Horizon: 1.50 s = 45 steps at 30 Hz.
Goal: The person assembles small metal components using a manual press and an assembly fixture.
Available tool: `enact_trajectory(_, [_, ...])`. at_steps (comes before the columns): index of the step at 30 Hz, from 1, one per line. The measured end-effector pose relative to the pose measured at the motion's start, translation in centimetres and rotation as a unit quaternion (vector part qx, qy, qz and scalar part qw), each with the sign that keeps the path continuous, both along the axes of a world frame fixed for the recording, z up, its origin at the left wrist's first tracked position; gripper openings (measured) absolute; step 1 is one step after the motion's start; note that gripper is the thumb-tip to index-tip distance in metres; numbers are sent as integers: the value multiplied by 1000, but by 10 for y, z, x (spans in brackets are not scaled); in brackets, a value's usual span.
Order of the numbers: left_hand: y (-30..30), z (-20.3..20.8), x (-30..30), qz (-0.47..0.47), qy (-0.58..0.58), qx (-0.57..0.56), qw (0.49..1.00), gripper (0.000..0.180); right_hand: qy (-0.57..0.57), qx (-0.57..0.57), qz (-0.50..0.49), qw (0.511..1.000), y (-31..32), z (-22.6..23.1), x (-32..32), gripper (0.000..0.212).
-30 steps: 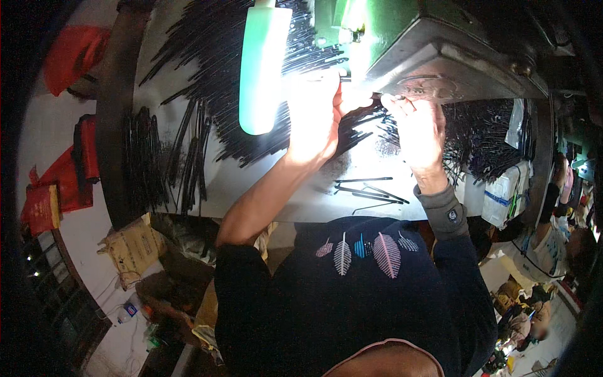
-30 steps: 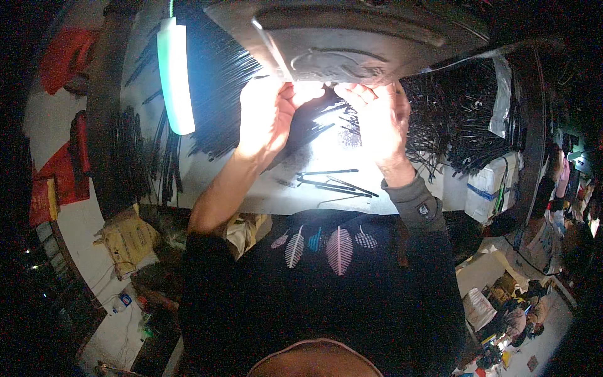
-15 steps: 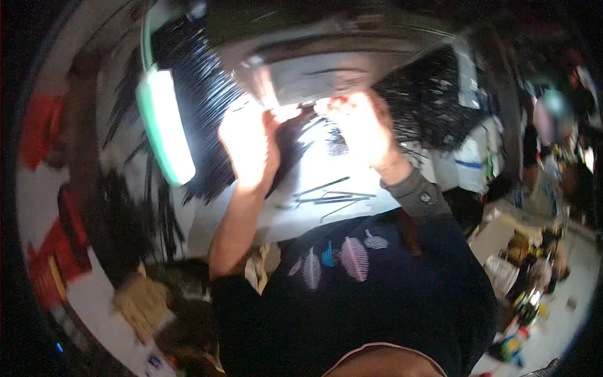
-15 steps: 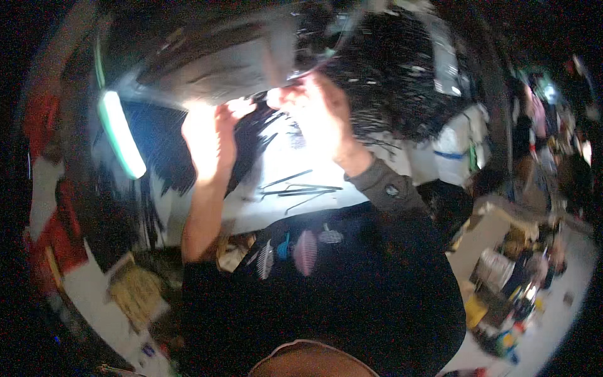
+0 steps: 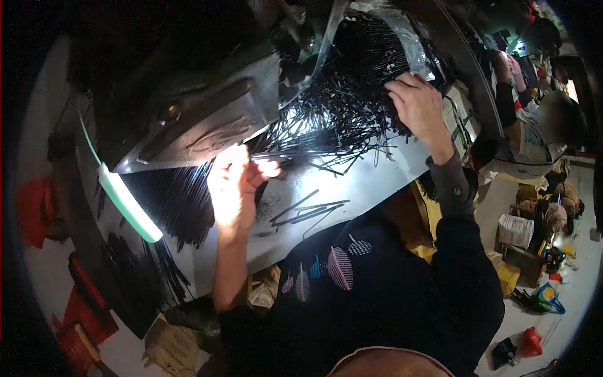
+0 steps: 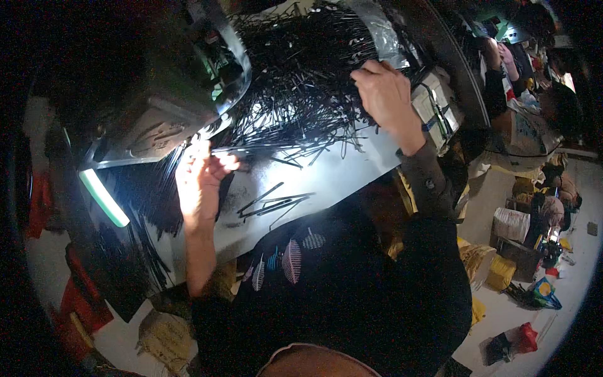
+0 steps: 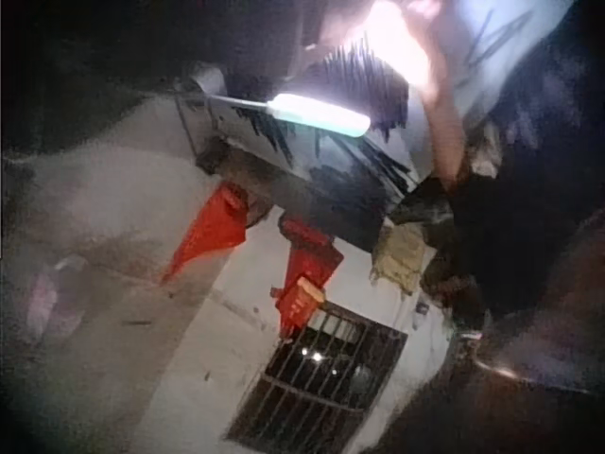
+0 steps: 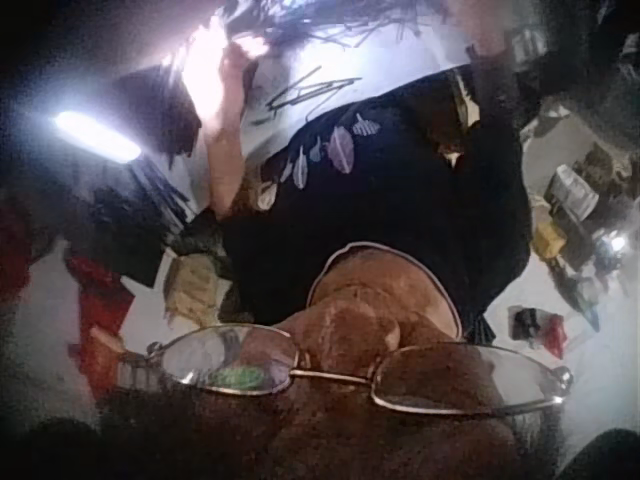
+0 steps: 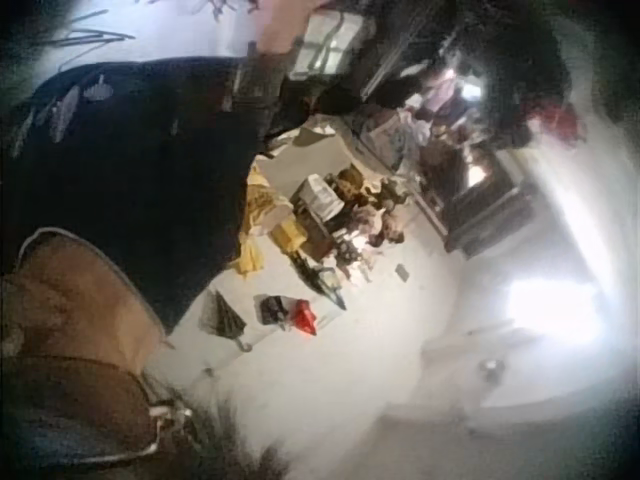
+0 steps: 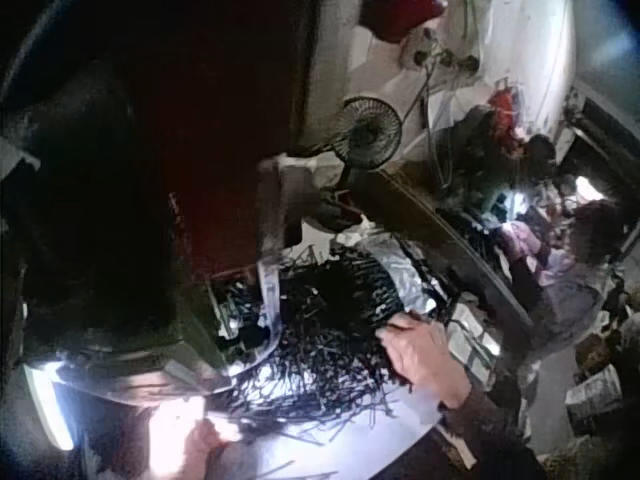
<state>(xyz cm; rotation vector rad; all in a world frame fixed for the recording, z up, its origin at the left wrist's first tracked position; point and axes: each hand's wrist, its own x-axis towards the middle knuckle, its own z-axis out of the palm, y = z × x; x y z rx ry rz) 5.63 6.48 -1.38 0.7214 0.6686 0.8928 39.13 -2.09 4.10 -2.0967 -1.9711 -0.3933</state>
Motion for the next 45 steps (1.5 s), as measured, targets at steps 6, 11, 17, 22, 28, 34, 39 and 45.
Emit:
enact_trajectory(6, [-8, 9, -13, -16, 18, -39, 999, 12, 14, 40, 88, 995, 4, 2, 14, 17])
enact_trajectory(11, [-10, 15, -19, 7, -100, -117, 988, 8, 51, 103, 179, 977, 31, -3, -47, 10])
enact_trajectory(17, [-8, 9, 2, 42, -67, -141, 987, 12, 192, 47, 315, 928, 59, -30, -158, 18])
enact_trajectory(22, [-4, 3, -3, 43, -74, -106, 991, 14, 430, -28, 195, 881, 64, -36, -171, 12])
enact_trajectory(28, [-7, 4, 0, 41, -64, -56, 996, 15, 560, -36, 119, 819, 56, -41, -177, 11])
enact_trajectory(34, [-4, 7, 4, 48, 57, 38, 996, 24, 566, -41, 110, 816, 57, -40, -181, 8])
enact_trajectory(39, [-3, 8, 5, 38, 139, 56, 988, 29, 644, -36, 112, 756, 59, -39, -186, 12])
enact_trajectory(45, [-2, 10, 7, 62, 125, 73, 988, 29, 669, -57, 119, 732, 61, -38, -185, 14])
